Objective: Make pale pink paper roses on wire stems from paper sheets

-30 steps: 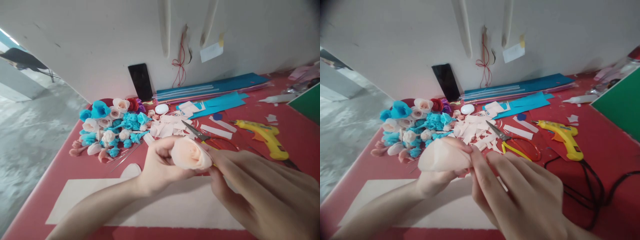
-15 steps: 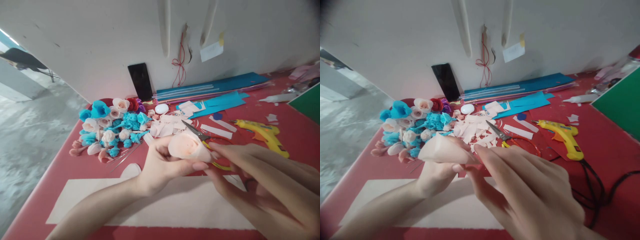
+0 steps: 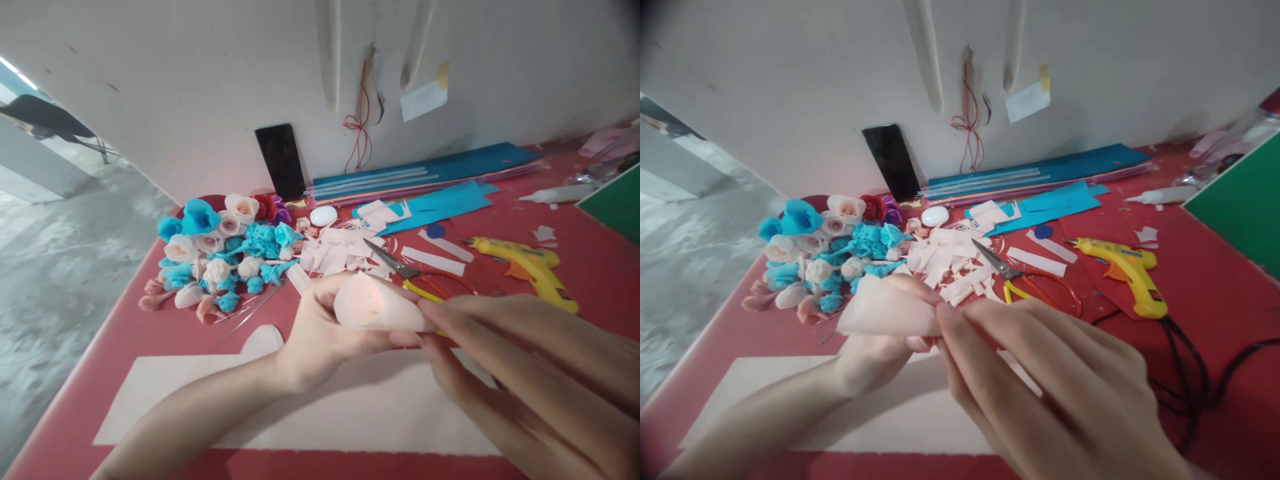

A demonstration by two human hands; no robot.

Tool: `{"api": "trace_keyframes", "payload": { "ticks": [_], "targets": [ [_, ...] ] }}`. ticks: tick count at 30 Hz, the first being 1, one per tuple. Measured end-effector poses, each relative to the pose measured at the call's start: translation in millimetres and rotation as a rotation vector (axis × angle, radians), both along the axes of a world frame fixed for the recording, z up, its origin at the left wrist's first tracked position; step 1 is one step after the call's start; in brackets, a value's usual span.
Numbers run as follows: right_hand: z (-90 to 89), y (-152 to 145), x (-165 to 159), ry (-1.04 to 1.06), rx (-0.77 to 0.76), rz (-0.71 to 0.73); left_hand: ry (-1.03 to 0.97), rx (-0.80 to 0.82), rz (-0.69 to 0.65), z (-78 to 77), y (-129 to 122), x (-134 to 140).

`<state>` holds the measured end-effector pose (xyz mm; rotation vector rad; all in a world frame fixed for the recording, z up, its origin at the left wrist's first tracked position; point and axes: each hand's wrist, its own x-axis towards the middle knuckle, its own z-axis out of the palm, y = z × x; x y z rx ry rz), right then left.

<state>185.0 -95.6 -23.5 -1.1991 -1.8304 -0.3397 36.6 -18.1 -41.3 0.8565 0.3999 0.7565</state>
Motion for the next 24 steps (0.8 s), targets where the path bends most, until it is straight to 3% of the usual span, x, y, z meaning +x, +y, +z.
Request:
{"api": "trace_keyframes", "payload": {
  "ticks": [4, 12, 15, 20, 24],
  "targets": [
    [0.6, 4.1, -1.3, -0.052, 0.081, -0.041, 0.056, -0.012, -0.029, 2.8, 0.7, 0.3],
    [3.6, 9.0, -1.2, -0.087, 0.102, -0.014, 0.091, 0.031, -0.057, 2.5, 1.0, 0.1],
    [0.2, 5.5, -1.0, -0.033, 0.063, -0.006, 0.126, 0.074, -0.017, 1.6, 0.8, 0.3],
    [-8.3, -2.4, -8.5, 0.208, -0.008, -0.143, 0.165, 0.102, -0.043, 0.5, 0.9, -0.4],
    [-8.5, -2.2, -8.6, 0.17, 0.005, -0.11, 0.201, 0.125, 0.0, -1.8, -0.1, -1.4]
  ]
}}
